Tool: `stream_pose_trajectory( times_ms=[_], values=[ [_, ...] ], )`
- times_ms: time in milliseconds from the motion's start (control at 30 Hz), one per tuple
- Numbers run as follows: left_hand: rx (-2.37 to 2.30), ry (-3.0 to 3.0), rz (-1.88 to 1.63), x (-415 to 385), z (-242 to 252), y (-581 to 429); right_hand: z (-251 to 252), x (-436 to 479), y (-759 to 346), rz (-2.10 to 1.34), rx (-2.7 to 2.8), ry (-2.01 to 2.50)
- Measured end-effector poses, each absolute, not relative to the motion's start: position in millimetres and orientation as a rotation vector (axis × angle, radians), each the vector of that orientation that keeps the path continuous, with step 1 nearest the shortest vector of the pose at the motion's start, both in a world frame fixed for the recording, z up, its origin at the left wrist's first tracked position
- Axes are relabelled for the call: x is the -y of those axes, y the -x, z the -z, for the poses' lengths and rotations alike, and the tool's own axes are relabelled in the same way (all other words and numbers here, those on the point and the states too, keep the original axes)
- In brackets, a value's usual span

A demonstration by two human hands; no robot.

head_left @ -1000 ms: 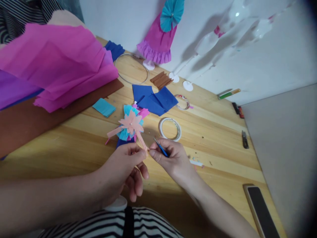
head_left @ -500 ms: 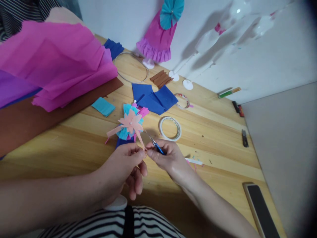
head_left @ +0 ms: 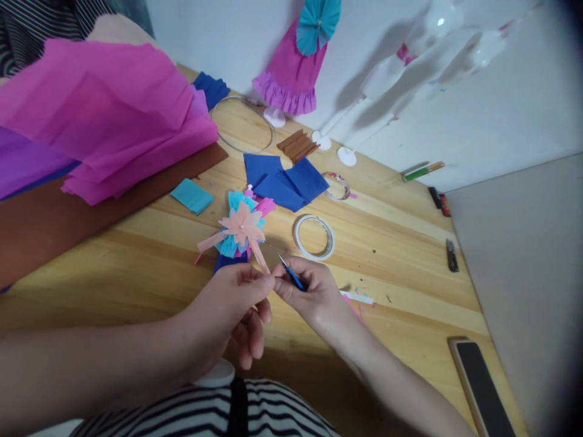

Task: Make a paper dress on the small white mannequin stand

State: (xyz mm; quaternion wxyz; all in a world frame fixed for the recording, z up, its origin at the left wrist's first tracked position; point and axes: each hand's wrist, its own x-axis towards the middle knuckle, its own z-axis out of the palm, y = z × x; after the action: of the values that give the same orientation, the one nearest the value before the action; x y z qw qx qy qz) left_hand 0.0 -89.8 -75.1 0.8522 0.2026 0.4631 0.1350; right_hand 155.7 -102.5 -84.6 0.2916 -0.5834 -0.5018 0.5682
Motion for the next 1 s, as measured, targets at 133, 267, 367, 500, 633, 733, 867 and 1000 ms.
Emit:
stream_pose_trajectory(
  times_ms=[133,267,367,500,633,733,867,1000],
  values=[
    [-1.004,-0.434,-0.26,89,72,-2,86,102,-156,-1.471,1.345,1.547],
    [-1.018,-0.442,-0.271,89,71,-3,88,101,-159,-1.461,1.238,1.567],
    [-1.018,-0.447,-0.272,89,72,-2,88,100,-158,-1.526,1.167,1.517],
    [-1.019,-0.463,-0.267,88,74,-2,88,99,-154,-1.616,1.152,1.483],
    [-1.016,-0.478,-0.255,88,74,-3,91,98,-155,-1.65,1.121,1.499],
    [-1.015,-0.468,-0.254,87,73,-3,94,98,-158,-1.676,1.068,1.481],
    [-1.016,-0.457,-0.239,87,71,-3,91,103,-164,-1.718,0.965,1.399],
    [-0.971,-0.463,-0.271,88,73,-1,81,118,-170,-1.918,0.71,1.253]
  ],
)
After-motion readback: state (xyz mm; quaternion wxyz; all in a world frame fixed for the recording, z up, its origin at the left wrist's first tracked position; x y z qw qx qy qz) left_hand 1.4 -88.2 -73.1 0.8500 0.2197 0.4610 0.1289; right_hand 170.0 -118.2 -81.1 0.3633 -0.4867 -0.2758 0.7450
